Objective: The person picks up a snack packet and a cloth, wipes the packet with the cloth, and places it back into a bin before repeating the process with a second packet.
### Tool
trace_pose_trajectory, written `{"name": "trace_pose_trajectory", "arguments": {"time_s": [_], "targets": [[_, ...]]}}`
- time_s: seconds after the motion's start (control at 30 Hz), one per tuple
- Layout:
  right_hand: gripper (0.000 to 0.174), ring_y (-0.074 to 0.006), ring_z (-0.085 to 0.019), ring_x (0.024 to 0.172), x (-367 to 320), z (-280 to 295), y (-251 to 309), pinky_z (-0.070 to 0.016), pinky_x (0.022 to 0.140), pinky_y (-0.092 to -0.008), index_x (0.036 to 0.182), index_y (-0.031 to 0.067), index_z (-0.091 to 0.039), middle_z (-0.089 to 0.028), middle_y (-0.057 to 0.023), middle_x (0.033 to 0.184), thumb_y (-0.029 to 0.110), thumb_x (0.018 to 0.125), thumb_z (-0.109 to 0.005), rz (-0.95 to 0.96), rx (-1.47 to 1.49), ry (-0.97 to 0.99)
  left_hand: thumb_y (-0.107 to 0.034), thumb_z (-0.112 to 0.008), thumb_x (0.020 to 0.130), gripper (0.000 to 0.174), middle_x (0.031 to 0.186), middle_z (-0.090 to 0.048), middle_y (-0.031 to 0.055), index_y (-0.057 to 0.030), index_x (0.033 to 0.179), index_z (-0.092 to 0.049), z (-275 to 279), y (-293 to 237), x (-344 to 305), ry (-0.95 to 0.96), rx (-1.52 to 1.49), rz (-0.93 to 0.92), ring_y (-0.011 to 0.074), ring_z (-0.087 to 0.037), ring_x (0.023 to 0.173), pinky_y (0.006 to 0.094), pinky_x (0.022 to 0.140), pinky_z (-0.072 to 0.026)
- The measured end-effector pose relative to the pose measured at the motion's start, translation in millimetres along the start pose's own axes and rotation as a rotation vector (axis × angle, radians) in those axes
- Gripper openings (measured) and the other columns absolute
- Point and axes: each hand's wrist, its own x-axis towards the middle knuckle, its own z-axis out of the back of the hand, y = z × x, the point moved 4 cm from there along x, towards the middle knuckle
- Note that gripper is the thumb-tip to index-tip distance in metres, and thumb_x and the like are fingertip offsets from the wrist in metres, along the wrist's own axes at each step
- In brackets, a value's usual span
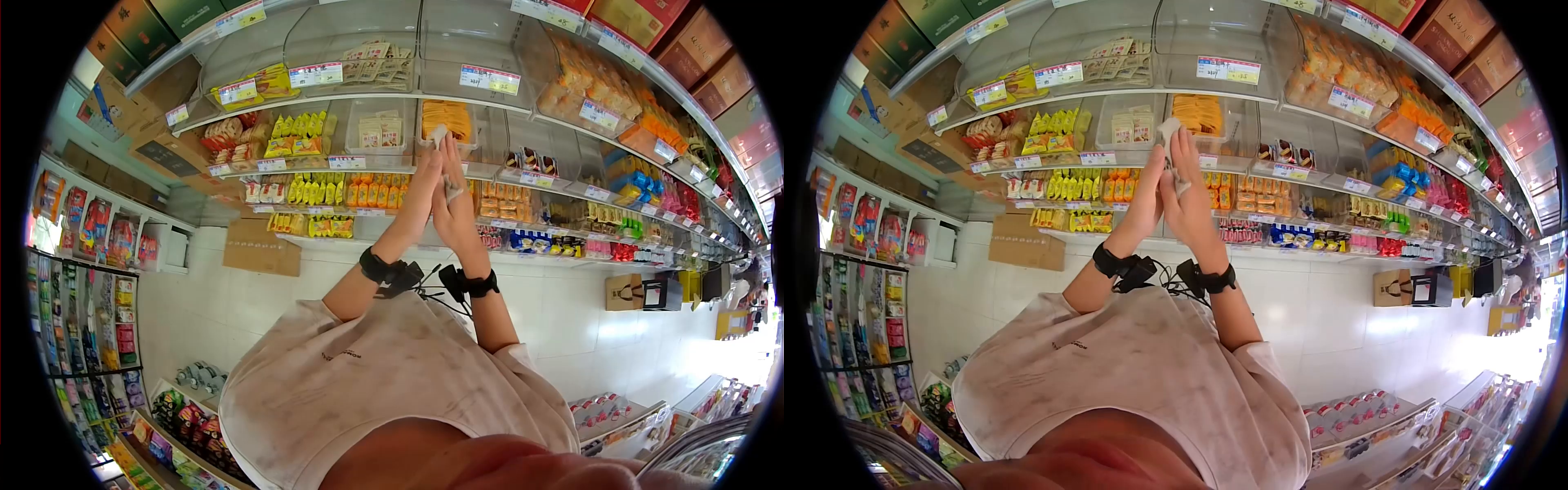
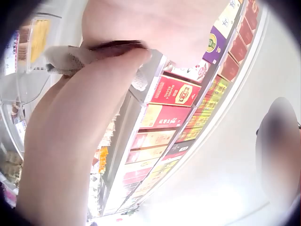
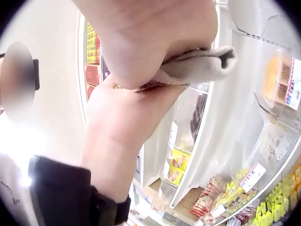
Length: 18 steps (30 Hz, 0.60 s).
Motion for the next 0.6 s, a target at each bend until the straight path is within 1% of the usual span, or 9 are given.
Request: {"name": "trace_pose_trajectory", "arguments": {"time_s": [0.1,0.13,0.2,0.3,0.4,0.47,0.5,0.53,0.6], "targets": [[0.054,-0.0378,-0.027,0.147,13,10,0,-0.0249,0.119,-0.0416,0.151,0.0003,-0.036,-0.034,-0.0217,0.156,0.012,0.1,-0.047,0.003,-0.062,-0.024,-0.052,-0.042,0.104,0.068,0.145,-0.045,0.0063,-0.0046,0.151,-0.034,-1,6,-4,0.055,0.051,0.058,0.0143,-0.043,0.131,0.031,0.108,-0.0343],[0.051,-0.0366,-0.033,0.144,17,14,-5,-0.0276,0.117,-0.0411,0.149,-0.0004,-0.038,-0.039,-0.0217,0.152,0.013,0.1,-0.047,-0.021,-0.046,-0.011,-0.05,-0.043,0.104,0.067,0.145,-0.044,0.0081,-0.0032,0.151,-0.033,-1,9,-7,0.071,0.07,0.102,0.0157,-0.041,0.133,0.0316,0.109,-0.0332],[0.045,-0.0342,-0.045,0.136,19,22,-14,-0.033,0.113,-0.0401,0.144,-0.0017,-0.044,-0.051,-0.0217,0.143,0.015,0.102,-0.047,-0.074,-0.018,0.02,-0.043,-0.047,0.104,0.063,0.142,-0.047,0.0081,-0.0027,0.151,-0.033,-5,4,-13,0.145,0.173,0.041,0.0152,-0.044,0.13,0.0305,0.107,-0.0361],[0.04,-0.0258,-0.057,0.118,12,26,-16,-0.0413,0.105,-0.0365,0.136,-0.0019,-0.05,-0.061,-0.017,0.126,0.023,0.105,-0.045,-0.182,0.261,-0.121,-0.034,-0.055,0.102,0.061,0.138,-0.051,0.0061,-0.0015,0.15,-0.036,-12,-9,-22,0.242,0.27,0.026,0.0118,-0.048,0.124,0.0279,0.103,-0.0382],[0.043,-0.0182,-0.059,0.11,3,30,-26,-0.0455,0.098,-0.0312,0.133,-0.0021,-0.052,-0.063,-0.012,0.119,0.031,0.107,-0.044,-0.44,0.351,-0.306,-0.024,-0.059,0.1,0.056,0.133,-0.056,0.0056,-0.0011,0.147,-0.042,-3,-13,-24,0.24,0.292,0.047,0.0102,-0.053,0.117,0.0259,0.098,-0.0418],[0.044,-0.0165,-0.059,0.108,-2,30,-40,-0.0464,0.094,-0.0292,0.132,-0.0027,-0.053,-0.064,-0.0114,0.118,0.033,0.107,-0.046,-0.513,0.734,-0.423,-0.017,-0.056,0.101,0.04,0.124,-0.058,0.0062,-0.0015,0.138,-0.051,7,-12,-22,0.148,0.251,0.005,0.0105,-0.055,0.107,0.0254,0.091,-0.0457],[0.045,-0.0156,-0.059,0.107,-3,27,-40,-0.0469,0.092,-0.0282,0.132,-0.003,-0.053,-0.064,-0.0111,0.117,0.034,0.107,-0.046,-0.544,0.93,-0.482,-0.017,-0.056,0.101,0.039,0.122,-0.059,0.0057,-0.0015,0.136,-0.052,13,-14,-20,0.1,0.224,-0.004,0.0099,-0.056,0.106,0.0251,0.091,-0.0458],[0.047,-0.0125,-0.058,0.106,-3,23,-36,-0.046,0.091,-0.0272,0.132,-0.0037,-0.052,-0.063,-0.0103,0.118,0.035,0.104,-0.053,-0.566,1.038,-0.46,-0.017,-0.056,0.101,0.037,0.12,-0.06,0.0052,-0.0015,0.135,-0.053,19,-15,-19,0.051,0.196,-0.016,0.0092,-0.056,0.105,0.0248,0.09,-0.0458],[0.044,-0.0104,-0.058,0.103,-13,9,-27,-0.0464,0.09,-0.0269,0.128,-0.0035,-0.055,-0.064,-0.0085,0.114,0.033,0.102,-0.058,-0.679,0.892,-0.468,-0.017,-0.058,0.101,0.032,0.113,-0.063,0.0043,-0.0011,0.129,-0.057,30,-19,-16,-0.039,0.254,-0.044,0.008,-0.057,0.1,0.0241,0.086,-0.0467]]}}
